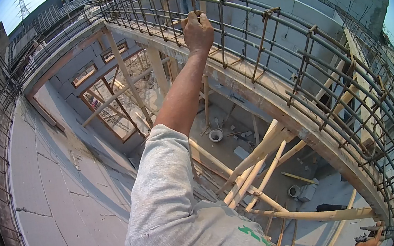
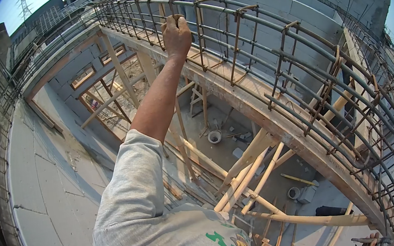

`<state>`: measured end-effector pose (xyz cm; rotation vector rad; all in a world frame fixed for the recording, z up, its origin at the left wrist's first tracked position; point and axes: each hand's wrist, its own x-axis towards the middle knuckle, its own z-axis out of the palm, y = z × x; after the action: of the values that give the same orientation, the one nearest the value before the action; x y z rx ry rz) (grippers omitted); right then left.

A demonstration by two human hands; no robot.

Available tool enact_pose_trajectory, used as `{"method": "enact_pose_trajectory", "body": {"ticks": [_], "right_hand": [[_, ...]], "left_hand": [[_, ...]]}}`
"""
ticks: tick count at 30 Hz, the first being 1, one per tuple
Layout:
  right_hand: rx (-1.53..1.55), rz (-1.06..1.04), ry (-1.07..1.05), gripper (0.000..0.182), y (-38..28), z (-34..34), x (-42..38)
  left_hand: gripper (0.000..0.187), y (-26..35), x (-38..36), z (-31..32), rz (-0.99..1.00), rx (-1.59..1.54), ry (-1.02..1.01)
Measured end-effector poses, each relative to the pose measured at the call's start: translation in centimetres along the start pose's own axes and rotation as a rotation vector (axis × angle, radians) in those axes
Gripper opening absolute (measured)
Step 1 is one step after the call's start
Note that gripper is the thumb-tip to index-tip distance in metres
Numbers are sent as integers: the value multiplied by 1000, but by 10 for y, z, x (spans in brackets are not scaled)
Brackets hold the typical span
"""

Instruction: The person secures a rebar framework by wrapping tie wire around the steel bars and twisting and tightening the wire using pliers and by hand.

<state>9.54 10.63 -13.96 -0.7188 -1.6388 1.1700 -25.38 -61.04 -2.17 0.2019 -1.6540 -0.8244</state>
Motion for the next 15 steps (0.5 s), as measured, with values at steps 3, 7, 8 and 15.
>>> {"method": "enact_pose_trajectory", "body": {"ticks": [3,7,8,15], "right_hand": [[7,-2,4,38,-2,5,5],[35,-3,8,39,-3,10,6],[42,-5,14,39,-3,11,6],[160,5,51,39,-8,-1,-3]], "left_hand": [[16,-1,-1,0,23,-32,23],[17,-5,-1,2,14,-71,30],[18,-6,-2,2,4,-84,23],[21,-2,-3,-6,-7,-44,-59]]}}
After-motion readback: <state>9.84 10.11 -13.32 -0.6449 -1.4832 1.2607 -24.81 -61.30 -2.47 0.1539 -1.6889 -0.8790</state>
